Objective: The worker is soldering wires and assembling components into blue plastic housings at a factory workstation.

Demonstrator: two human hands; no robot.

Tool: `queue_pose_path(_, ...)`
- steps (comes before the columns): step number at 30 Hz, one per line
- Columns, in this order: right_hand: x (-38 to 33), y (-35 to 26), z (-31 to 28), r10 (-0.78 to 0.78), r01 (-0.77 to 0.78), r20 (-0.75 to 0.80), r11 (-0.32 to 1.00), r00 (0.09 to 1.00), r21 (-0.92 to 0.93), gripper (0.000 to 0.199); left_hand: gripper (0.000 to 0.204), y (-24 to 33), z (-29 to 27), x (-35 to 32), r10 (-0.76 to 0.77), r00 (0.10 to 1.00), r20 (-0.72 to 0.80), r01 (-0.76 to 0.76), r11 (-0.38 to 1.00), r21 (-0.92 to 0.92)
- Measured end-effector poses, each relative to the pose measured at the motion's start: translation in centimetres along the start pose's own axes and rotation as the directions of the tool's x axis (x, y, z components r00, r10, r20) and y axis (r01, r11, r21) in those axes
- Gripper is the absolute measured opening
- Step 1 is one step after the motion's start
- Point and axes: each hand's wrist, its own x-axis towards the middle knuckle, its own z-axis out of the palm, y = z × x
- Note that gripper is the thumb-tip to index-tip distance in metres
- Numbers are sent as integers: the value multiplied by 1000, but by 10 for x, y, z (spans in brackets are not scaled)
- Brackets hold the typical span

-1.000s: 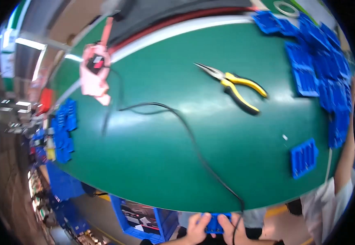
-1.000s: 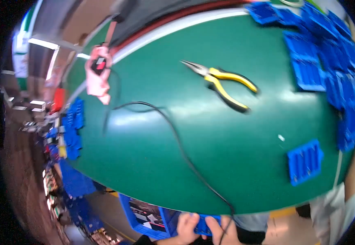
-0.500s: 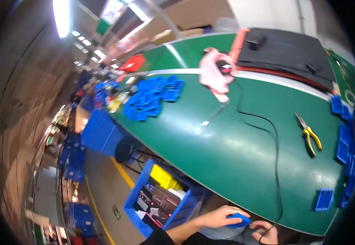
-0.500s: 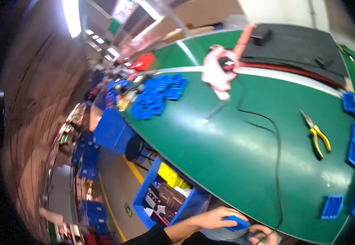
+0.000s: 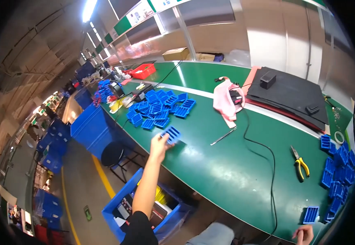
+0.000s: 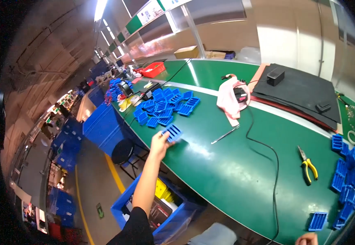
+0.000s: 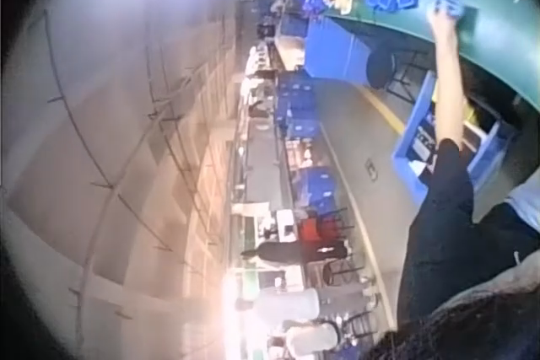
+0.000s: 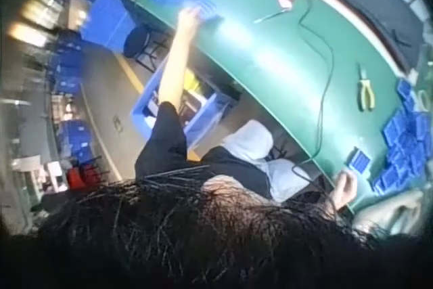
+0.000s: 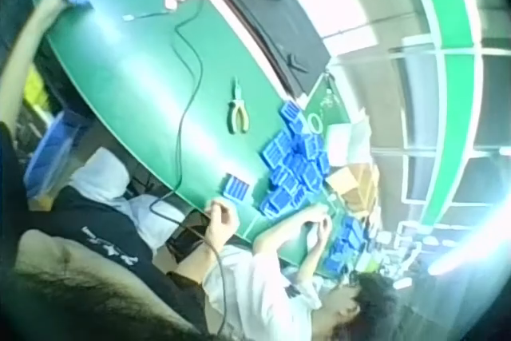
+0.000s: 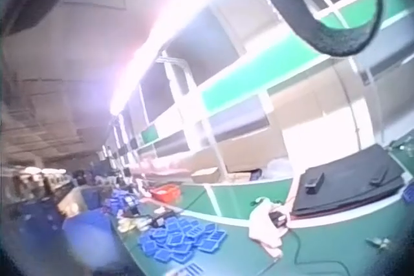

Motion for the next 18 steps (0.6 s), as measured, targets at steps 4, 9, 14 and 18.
queue_pose_path(4,16,36,-32,-415,254,-314,860,854,-443,10,54,-12,56,99,28,997,-71,-28,1000,-3)
queue_pose_path(9,34,14,10,-526,314,-357,804,772,-505,16,71,-1,-80,214,527,822,216,-508,507,697)
queue_pose_path(14,31,3,5,-519,297,-341,796,784,-528,20,79,-17,47,141,281,937,207,-329,909,256)
queue_pose_path(18,76,-3,46,-581,459,-117,737,806,-496,27,49,0,101,77,273,872,407,-424,836,348)
